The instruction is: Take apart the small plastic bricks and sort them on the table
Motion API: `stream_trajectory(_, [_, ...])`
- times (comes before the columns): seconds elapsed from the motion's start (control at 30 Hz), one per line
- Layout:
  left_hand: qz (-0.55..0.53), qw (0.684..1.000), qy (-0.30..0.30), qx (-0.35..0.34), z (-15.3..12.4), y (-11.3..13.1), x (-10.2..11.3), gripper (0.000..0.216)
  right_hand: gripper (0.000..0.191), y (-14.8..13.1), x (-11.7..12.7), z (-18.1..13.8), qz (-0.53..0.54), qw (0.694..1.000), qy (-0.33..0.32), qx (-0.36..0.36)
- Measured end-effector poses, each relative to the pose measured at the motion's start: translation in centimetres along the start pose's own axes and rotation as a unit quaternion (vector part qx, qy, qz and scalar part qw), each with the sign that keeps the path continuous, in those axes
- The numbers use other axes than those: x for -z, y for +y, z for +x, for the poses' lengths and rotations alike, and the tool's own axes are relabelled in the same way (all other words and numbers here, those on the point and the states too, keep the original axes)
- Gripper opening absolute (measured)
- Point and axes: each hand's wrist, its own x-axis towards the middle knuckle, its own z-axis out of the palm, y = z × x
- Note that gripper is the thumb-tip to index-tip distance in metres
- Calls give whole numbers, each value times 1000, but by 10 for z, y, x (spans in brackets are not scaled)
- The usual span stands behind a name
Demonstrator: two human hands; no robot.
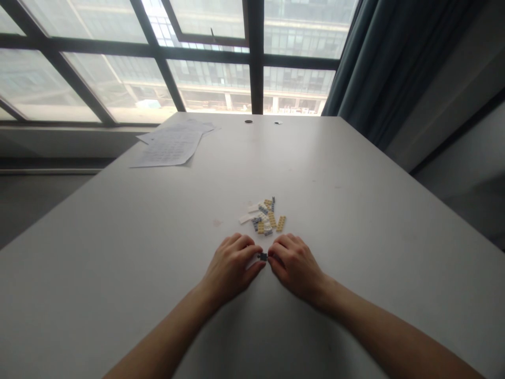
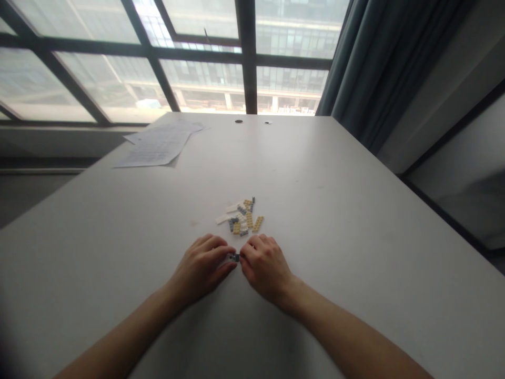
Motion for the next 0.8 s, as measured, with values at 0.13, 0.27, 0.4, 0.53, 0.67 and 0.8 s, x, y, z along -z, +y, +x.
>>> stream_trajectory(0.13, [-2, 1000, 0, -8, 1, 1, 0, 13, 7, -1, 1, 1, -7, 1000, -4, 2])
stream_trajectory(0.27, [-7, 1000, -5, -10, 1, -1, -2, 11, 7, -2, 0, 1, -8, 1000, -4, 8])
stream_trajectory(0.4, [-10, 1000, -2, -17, 0, -4, -4, 11, 7, 0, -1, 0, -9, 1000, -4, 16])
stream_trajectory(0.53, [-5, 1000, 3, -25, 1, -1, -3, 10, 9, 1, 0, 1, -11, 1000, -4, 19])
stream_trajectory(0.67, [12, 999, 3, -32, 2, 1, 0, 11, 9, 0, 1, 1, -2, 1000, -5, 19])
stream_trajectory(0.8, [22, 1000, 7, -21, 1, -9, 5, 12, 7, 1, 1, -1, 24, 1000, 5, 4])
